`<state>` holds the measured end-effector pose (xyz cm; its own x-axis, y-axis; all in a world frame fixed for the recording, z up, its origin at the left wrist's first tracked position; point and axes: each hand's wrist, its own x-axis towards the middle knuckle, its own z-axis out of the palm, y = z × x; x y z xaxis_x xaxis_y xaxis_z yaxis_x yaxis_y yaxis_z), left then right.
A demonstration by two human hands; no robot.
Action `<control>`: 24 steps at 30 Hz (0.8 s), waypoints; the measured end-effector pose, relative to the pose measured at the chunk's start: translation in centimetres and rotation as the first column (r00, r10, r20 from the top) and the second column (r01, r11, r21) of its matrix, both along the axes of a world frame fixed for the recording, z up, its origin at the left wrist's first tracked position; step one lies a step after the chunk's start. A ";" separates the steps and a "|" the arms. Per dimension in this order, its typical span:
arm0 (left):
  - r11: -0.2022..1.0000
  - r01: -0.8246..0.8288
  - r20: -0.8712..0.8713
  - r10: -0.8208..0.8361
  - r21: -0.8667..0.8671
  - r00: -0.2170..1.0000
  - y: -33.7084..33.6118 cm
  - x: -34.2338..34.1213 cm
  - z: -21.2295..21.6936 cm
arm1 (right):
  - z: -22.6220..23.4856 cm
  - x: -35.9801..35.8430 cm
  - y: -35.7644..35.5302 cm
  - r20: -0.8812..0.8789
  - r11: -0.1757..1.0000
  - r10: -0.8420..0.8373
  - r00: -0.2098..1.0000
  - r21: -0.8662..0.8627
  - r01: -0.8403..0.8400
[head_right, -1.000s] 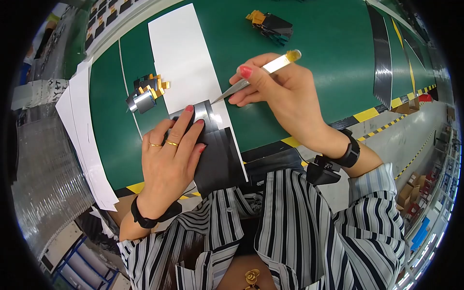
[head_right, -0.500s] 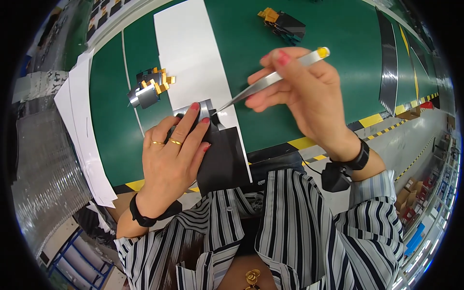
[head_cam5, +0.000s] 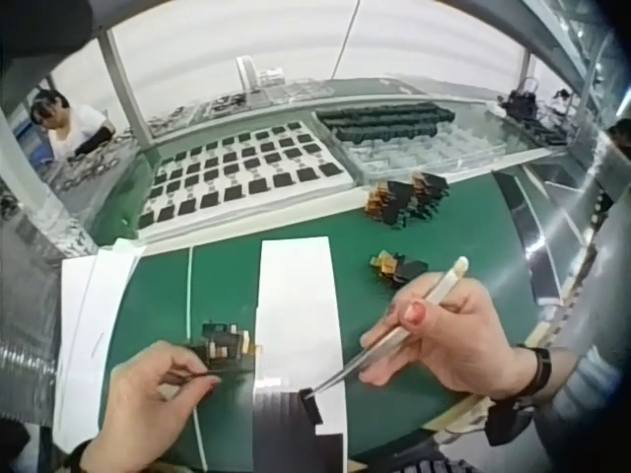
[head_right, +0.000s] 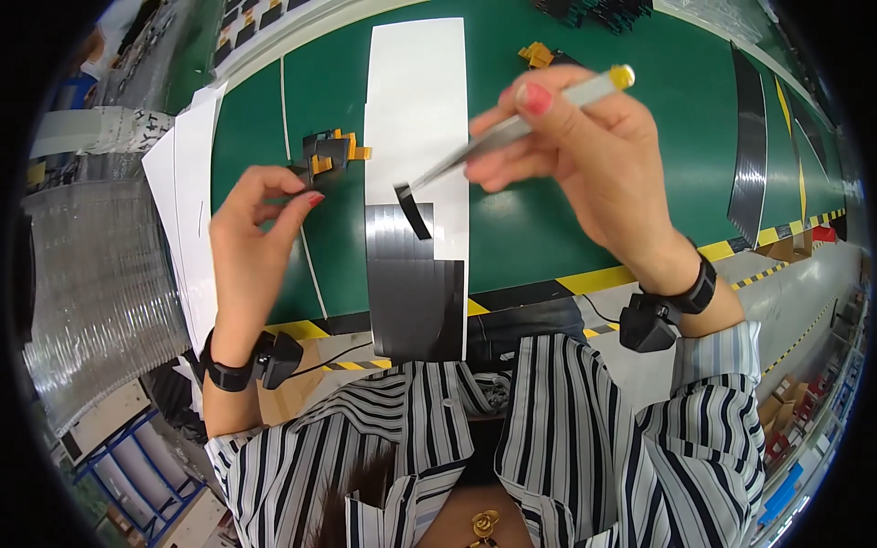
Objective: The person uses tweezers to peel a black adhesive strip from a backing sheet, applies it to a small electronic component, and then places the finished component onto a tray.
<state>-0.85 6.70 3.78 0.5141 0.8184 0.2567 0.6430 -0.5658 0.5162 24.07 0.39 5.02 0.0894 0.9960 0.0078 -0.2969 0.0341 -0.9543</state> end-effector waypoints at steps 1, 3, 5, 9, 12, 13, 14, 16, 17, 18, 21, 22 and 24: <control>0.969 -0.011 0.196 0.061 -0.247 0.979 0.3 0.3 0.7 | 0.4 -0.2 0.5 -0.004 1.000 0.003 1.000 0.029 -0.003; 0.747 0.133 0.500 0.291 -0.651 0.816 1.1 1.3 1.9 | 1.0 -0.3 1.4 0.006 0.997 0.005 1.000 0.075 -0.005; 0.720 0.193 0.565 0.320 -0.667 0.760 2.1 2.1 1.9 | 1.4 -0.3 2.2 0.028 0.982 0.036 0.999 0.184 -0.041; 0.656 0.307 0.668 0.412 -0.689 0.619 3.4 3.7 0.9 | 1.0 -0.2 2.4 0.111 0.956 -0.022 0.994 0.293 -0.012; 0.631 0.295 0.654 0.465 -0.718 0.597 3.1 4.3 0.5 | 1.0 0.1 2.3 0.151 0.946 -0.067 0.986 0.324 0.014; 0.634 0.293 0.653 0.459 -0.716 0.602 2.9 4.4 0.5 | 0.9 0.2 2.2 0.166 0.939 -0.065 0.984 0.344 0.004; 0.636 0.290 0.651 0.454 -0.715 0.608 2.7 4.4 0.7 | 0.7 0.2 2.2 0.179 0.932 -0.064 0.982 0.361 -0.005; 0.631 0.288 0.644 0.452 -0.720 0.617 2.4 4.6 0.6 | 0.4 0.3 2.4 0.177 0.937 -0.060 0.982 0.349 -0.006; 0.652 0.294 0.654 0.416 -0.699 0.632 2.2 4.6 0.6 | 0.3 0.3 2.6 0.176 0.938 -0.052 0.983 0.348 -0.013; 0.672 0.301 0.663 0.378 -0.677 0.646 2.0 4.6 0.5 | 0.2 0.4 2.7 0.175 0.938 -0.044 0.984 0.346 -0.019; 0.681 0.312 0.664 0.340 -0.662 0.666 1.9 4.8 0.2 | 0.0 0.6 2.9 0.191 0.940 -0.059 0.980 0.340 -0.010; 0.677 0.313 0.660 0.338 -0.666 0.671 1.9 4.8 0.1 | -0.1 0.7 2.9 0.200 0.939 -0.065 0.978 0.343 -0.007; 0.671 0.317 0.656 0.336 -0.670 0.676 1.8 4.8 0.1 | -0.3 0.7 3.1 0.205 0.941 -0.077 0.976 0.338 0.003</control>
